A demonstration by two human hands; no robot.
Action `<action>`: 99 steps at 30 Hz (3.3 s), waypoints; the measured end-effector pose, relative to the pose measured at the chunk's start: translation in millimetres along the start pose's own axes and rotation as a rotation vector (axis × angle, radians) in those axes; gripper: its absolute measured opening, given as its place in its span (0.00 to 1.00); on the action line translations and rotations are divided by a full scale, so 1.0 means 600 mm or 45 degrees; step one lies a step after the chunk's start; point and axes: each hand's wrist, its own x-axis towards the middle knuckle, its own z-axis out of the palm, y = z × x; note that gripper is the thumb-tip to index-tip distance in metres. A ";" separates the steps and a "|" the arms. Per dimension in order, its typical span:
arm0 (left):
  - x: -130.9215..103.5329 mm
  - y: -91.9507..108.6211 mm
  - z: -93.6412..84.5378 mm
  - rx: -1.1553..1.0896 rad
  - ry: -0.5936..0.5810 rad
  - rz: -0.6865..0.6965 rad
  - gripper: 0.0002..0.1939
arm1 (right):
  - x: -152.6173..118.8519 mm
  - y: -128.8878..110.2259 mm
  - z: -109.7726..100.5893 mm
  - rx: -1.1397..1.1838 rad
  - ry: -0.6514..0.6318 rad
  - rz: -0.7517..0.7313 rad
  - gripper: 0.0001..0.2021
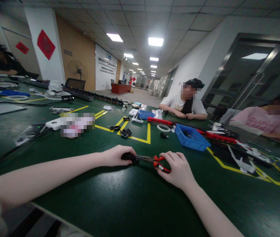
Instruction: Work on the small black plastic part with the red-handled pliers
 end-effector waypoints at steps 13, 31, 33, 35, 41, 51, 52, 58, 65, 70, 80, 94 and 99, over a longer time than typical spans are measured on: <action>0.002 -0.011 0.005 -0.049 0.017 0.067 0.15 | -0.003 0.007 0.003 0.017 -0.008 -0.014 0.19; 0.003 -0.004 -0.001 -0.095 -0.023 0.067 0.16 | 0.001 0.005 -0.001 -0.004 -0.009 -0.018 0.17; 0.004 -0.003 0.000 -0.079 -0.023 0.064 0.16 | 0.001 0.006 -0.001 -0.013 -0.005 -0.027 0.18; 0.004 -0.003 0.001 -0.077 -0.022 0.063 0.16 | 0.000 0.009 -0.001 -0.022 -0.002 -0.034 0.18; 0.004 -0.003 0.002 -0.117 -0.025 0.059 0.16 | -0.004 0.015 -0.001 -0.033 -0.005 -0.037 0.18; 0.002 0.001 -0.001 -0.101 -0.036 0.053 0.16 | 0.003 -0.002 -0.003 0.033 -0.063 -0.007 0.17; 0.002 0.001 -0.002 -0.093 -0.039 0.058 0.16 | 0.003 -0.004 -0.004 0.029 -0.066 -0.008 0.16; 0.003 0.002 -0.003 -0.035 -0.059 0.065 0.17 | -0.001 -0.006 -0.005 -0.051 -0.034 -0.035 0.17; 0.005 -0.002 -0.002 0.006 -0.087 0.062 0.16 | -0.008 0.001 0.002 -0.145 0.039 -0.100 0.18; 0.003 0.000 -0.001 -0.024 -0.049 0.080 0.16 | -0.007 -0.001 0.002 -0.127 0.046 -0.090 0.18; 0.000 -0.002 0.004 -0.028 0.032 0.085 0.20 | -0.002 -0.010 0.000 -0.038 0.004 0.002 0.18; 0.000 0.000 0.002 0.097 0.080 -0.030 0.14 | 0.007 -0.039 -0.008 0.144 -0.160 0.230 0.16; 0.005 -0.008 0.007 0.054 0.144 -0.097 0.13 | 0.015 -0.056 -0.009 0.204 -0.261 0.406 0.17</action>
